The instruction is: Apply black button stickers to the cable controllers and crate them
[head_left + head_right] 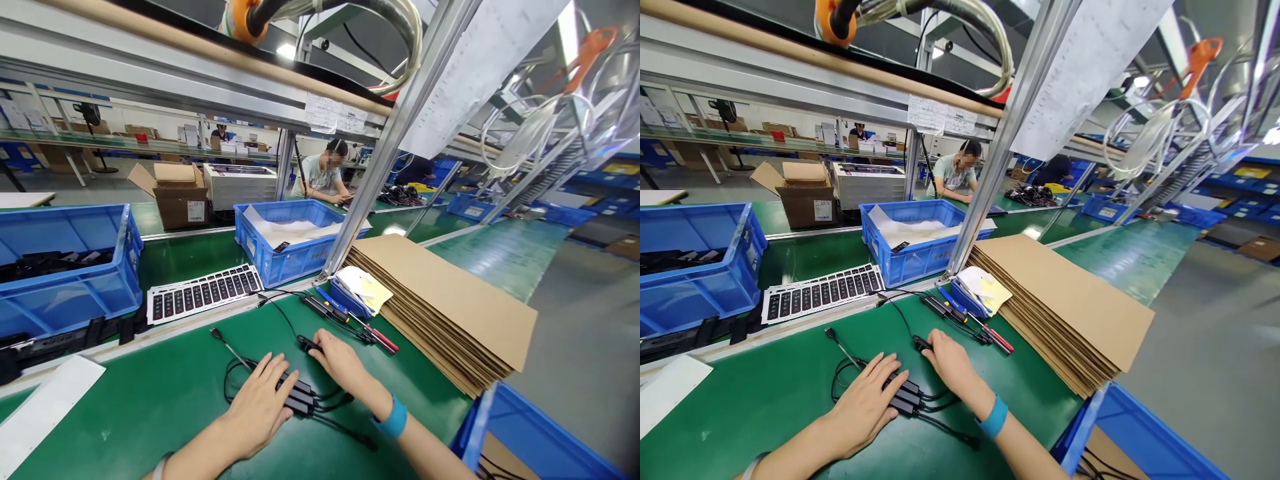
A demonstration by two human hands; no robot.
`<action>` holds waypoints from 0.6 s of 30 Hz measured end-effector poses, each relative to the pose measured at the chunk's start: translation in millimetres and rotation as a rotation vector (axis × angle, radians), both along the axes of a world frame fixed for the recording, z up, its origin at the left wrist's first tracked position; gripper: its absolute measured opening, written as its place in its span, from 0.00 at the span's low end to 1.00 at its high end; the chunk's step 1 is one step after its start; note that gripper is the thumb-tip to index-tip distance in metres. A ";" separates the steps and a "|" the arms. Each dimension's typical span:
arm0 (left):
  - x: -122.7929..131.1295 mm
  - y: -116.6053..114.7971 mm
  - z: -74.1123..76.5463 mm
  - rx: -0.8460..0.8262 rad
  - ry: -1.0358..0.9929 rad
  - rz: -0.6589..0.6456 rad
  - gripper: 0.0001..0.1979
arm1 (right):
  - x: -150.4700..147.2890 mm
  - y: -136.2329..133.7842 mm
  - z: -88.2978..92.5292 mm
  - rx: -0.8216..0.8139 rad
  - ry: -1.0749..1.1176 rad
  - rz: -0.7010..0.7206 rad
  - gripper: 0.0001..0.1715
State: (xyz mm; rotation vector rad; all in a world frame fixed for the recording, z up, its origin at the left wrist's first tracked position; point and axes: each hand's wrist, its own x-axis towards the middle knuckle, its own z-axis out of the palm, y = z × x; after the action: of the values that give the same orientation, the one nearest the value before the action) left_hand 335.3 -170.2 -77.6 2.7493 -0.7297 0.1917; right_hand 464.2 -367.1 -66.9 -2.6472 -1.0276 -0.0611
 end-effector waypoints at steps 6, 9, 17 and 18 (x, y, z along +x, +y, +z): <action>1.6 -2.5 -10.1 0.040 -0.022 0.012 0.34 | -13.0 21.6 7.0 0.038 0.037 0.156 0.15; 1.8 -4.1 -4.1 0.066 0.054 0.012 0.35 | 27.5 22.6 7.7 0.051 -0.075 0.002 0.10; 0.4 -3.7 -5.8 0.092 0.010 0.008 0.34 | 46.4 15.0 -11.3 0.014 -0.194 -0.031 0.11; 0.4 -3.3 -7.3 0.081 0.018 0.002 0.34 | 36.4 13.0 -13.9 0.022 -0.177 0.013 0.11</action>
State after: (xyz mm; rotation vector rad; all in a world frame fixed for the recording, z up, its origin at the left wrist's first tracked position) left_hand 335.7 -173.5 -84.9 2.8244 -0.7460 0.1410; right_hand 500.5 -354.1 -80.8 -2.6527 -1.0916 -0.3062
